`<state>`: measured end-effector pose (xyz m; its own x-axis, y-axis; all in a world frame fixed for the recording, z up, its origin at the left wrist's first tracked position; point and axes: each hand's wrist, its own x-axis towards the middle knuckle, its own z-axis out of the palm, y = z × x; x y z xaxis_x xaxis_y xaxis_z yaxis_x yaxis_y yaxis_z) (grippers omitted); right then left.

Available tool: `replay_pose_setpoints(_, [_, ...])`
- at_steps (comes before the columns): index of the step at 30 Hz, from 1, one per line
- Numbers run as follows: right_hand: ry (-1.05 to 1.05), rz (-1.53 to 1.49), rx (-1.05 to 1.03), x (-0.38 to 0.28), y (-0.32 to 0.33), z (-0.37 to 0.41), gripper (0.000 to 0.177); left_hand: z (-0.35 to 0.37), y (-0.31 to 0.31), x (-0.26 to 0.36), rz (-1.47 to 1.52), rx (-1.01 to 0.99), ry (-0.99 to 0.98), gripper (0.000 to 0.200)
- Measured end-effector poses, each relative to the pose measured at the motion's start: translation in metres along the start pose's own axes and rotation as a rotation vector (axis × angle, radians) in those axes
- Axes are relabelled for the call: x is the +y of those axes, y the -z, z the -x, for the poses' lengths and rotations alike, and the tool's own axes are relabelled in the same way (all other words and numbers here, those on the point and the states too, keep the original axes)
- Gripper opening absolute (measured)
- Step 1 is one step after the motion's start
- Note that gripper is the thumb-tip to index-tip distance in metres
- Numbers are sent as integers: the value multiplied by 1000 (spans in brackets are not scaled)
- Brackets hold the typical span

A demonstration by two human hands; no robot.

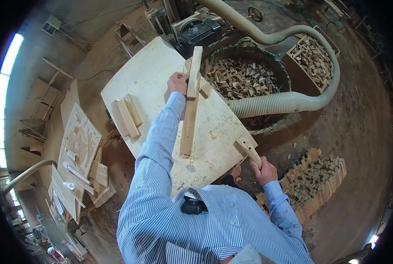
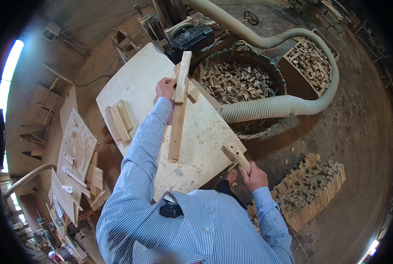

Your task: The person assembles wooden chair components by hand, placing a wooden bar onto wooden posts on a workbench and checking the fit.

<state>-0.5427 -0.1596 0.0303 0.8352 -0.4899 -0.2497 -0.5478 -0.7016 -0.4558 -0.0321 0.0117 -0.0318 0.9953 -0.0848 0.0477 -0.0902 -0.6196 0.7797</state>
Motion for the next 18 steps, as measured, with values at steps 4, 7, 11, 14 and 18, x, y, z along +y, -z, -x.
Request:
replay_pose_setpoints(4, [6,24,-42,4,-1,-2,44,-18,-8,3,57,-12,77,28])
replay_pose_setpoints(7, [-11,34,-84,6,-6,-3,47,-24,-8,5,53,-18,119,26])
replay_pose_setpoints(11, [-11,12,-75,-3,-1,-8,46,-25,-9,9,35,22,109,27])
replay_pose_setpoints(14, [-9,14,-72,-9,-4,-11,45,-25,-6,12,13,69,119,27])
replay_pose_setpoints(18, [-5,34,-87,-17,-7,-26,43,-43,2,14,9,51,125,27])
